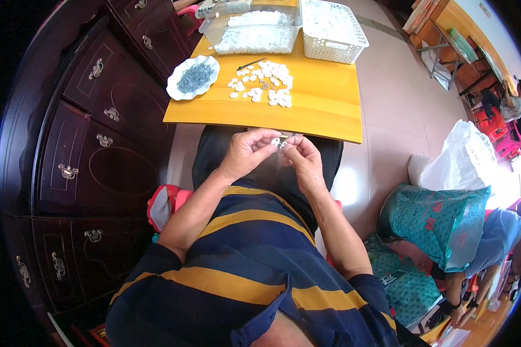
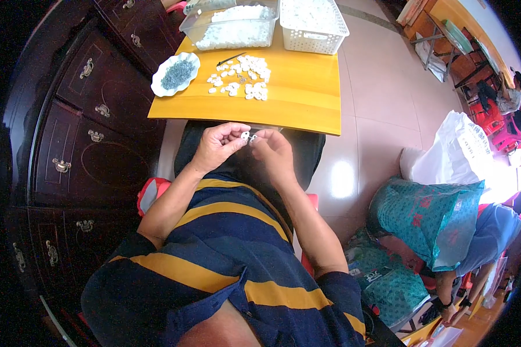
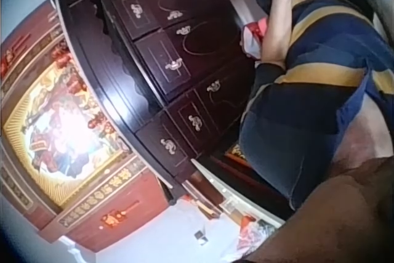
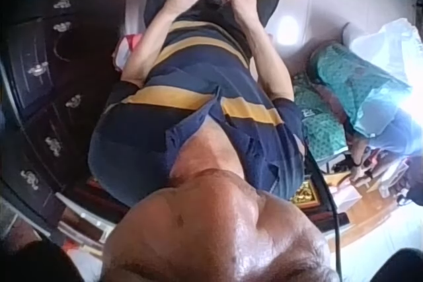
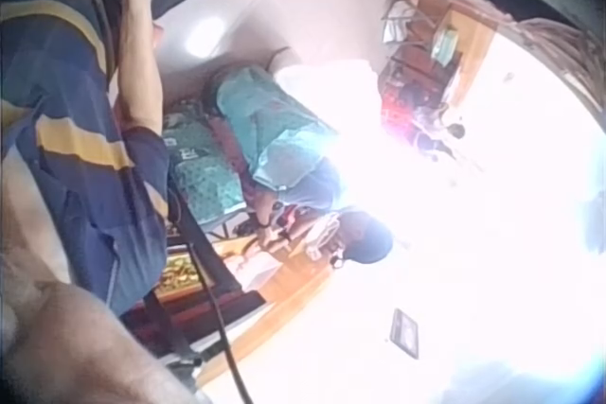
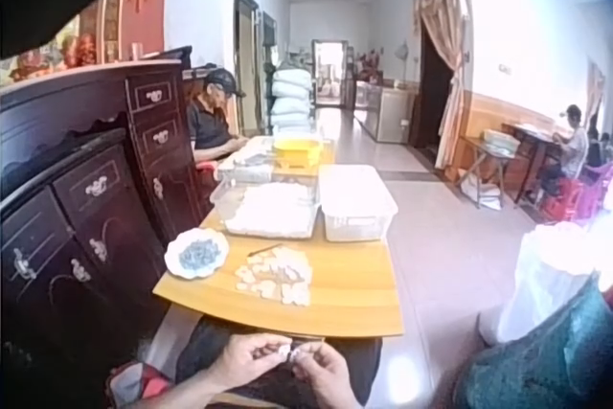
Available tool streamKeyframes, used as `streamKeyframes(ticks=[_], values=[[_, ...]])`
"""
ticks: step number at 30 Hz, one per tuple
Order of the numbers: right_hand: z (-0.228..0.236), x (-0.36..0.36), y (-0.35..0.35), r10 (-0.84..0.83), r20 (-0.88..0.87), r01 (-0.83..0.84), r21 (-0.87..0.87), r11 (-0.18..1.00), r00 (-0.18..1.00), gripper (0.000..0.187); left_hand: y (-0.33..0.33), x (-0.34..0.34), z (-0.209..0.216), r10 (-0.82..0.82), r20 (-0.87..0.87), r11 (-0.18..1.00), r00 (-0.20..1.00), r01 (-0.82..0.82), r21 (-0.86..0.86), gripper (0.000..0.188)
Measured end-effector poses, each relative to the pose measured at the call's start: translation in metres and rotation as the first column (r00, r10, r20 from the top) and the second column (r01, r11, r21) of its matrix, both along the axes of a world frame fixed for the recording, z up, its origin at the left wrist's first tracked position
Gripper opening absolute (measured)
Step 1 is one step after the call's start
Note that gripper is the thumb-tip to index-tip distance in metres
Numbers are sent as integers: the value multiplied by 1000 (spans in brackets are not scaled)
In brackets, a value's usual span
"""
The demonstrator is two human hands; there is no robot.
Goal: Manually inserting small black pins into white plastic circular components.
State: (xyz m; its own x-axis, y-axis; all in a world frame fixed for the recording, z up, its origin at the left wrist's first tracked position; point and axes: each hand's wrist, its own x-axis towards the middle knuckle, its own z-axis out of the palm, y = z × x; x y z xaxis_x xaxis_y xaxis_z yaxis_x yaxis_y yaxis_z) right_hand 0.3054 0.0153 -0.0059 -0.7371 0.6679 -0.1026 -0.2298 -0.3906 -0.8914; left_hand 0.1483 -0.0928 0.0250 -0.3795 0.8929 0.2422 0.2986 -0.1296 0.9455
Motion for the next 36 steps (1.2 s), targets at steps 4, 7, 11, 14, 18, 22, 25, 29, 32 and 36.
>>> streamKeyframes(ticks=[4, 7, 11, 14, 18, 22, 25, 29, 32, 36], values=[[-1, 0, 0, 3, 4, -3, 1, 1000, 1000, 11, -1, 0, -1, -1, -2, 1000, 1000, 1, -2, 27], [-2, 0, 0, 5, 5, -5, 10, 1000, 1000, 10, -1, 0, -1, -1, -5, 1000, 1000, 0, -6, 27], [0, -1, -1, -5, 26, 5, 14, 1000, 1000, 9, -1, 1, 0, -2, -7, 1000, 1000, 2, -6, 27], [4, 0, -2, 11, 33, -13, 32, 999, 999, 9, -2, 1, 2, -12, -3, 1000, 1000, 11, -14, 28], [4, 0, -2, 21, 31, -22, 27, 999, 999, 9, -2, 1, 2, -13, 8, 1000, 1000, 13, -1, 28], [6, 0, -2, 43, 81, -45, 26, 999, 996, 11, -4, -5, 2, -20, -38, 999, 999, 18, -31, 27], [7, 0, -2, 57, 80, -58, 10, 998, 995, 10, -5, -5, 3, -27, -38, 999, 999, 26, -32, 27], [6, -1, -4, 61, 76, -61, 0, 998, 995, 9, -6, -10, -2, -41, -40, 997, 998, 38, -62, 27], [6, -1, -4, 71, 84, -71, 1, 997, 994, 9, -6, -12, -4, -53, -22, 997, 998, 51, -55, 27], [6, 1, -2, 94, 111, -94, -5, 996, 989, 10, -6, -12, 1, -68, -11, 996, 998, 67, -56, 26]])
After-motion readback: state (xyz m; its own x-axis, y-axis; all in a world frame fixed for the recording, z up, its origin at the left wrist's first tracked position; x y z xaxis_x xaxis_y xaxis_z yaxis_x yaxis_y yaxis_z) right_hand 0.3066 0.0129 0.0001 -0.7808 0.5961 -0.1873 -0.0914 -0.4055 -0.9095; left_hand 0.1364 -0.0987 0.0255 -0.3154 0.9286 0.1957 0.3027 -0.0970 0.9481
